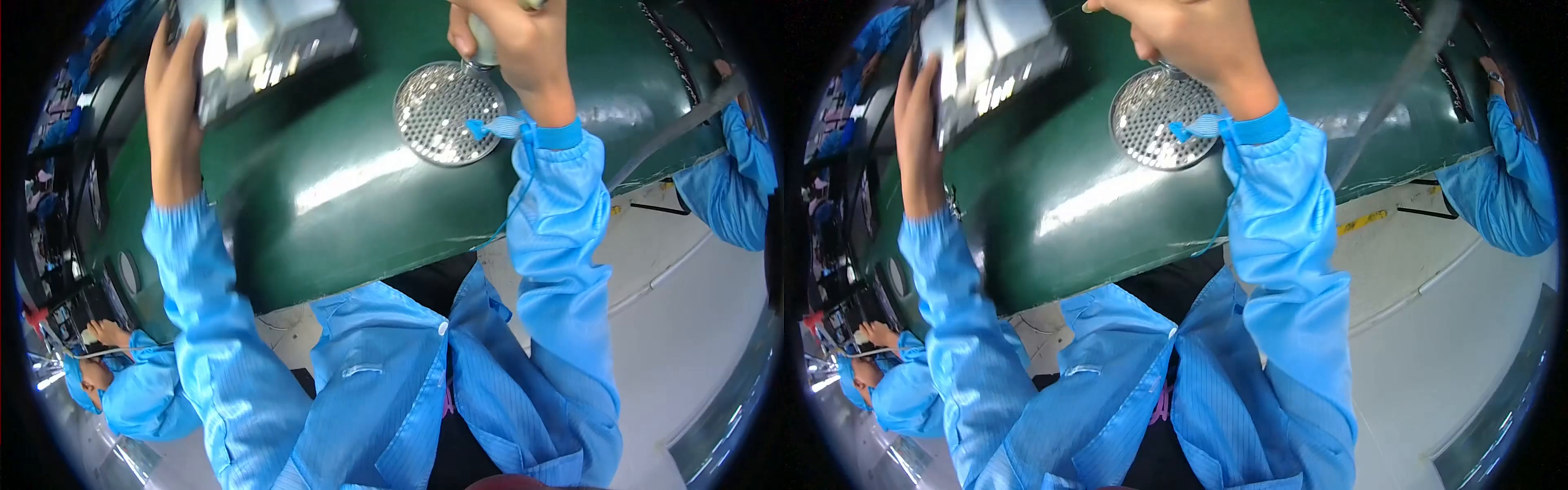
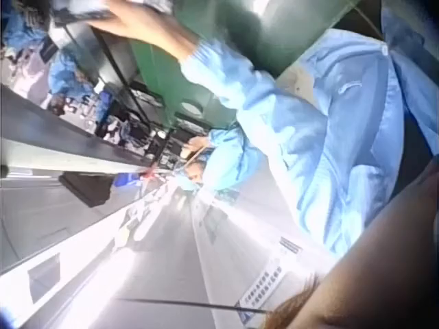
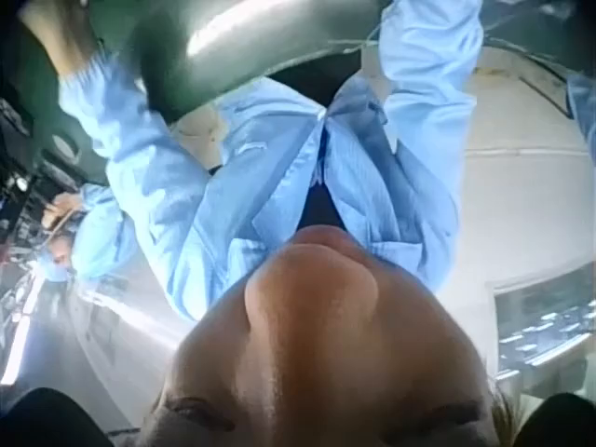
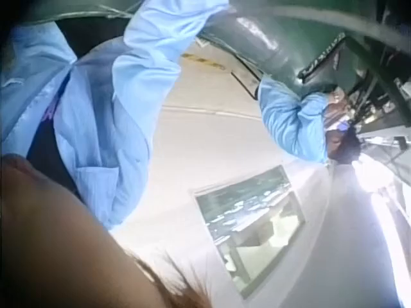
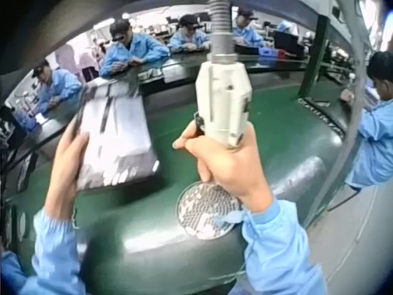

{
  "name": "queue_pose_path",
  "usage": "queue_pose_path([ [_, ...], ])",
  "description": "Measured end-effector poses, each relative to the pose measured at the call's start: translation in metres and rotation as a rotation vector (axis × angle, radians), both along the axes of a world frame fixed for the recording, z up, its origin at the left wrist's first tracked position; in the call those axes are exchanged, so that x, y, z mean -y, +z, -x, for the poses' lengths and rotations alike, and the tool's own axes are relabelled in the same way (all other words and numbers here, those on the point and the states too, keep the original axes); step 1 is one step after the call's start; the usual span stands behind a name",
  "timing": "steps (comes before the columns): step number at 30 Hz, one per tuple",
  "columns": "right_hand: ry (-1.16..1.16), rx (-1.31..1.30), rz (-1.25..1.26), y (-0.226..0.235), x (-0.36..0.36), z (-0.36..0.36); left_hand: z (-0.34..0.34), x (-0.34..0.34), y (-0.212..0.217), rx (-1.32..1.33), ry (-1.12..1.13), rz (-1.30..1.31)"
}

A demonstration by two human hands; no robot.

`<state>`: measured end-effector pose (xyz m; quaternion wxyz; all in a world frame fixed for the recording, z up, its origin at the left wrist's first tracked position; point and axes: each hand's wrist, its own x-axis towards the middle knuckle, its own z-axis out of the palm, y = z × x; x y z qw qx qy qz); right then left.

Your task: Screwing components into a tablet frame on an assembly line using an electric screwdriver.

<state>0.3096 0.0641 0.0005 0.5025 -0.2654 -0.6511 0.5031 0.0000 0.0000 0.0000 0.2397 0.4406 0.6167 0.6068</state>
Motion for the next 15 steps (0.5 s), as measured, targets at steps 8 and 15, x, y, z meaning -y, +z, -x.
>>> queue_pose_path([
  [8,0.19,-0.002,0.009,-0.021,0.041,0.008,-0.038,0.19,-0.084,0.302,0.143,0.164],
  [15,0.116,-0.167,0.054,-0.037,0.053,0.015,-0.037,0.201,-0.084,-0.183,0.164,0.33],
])
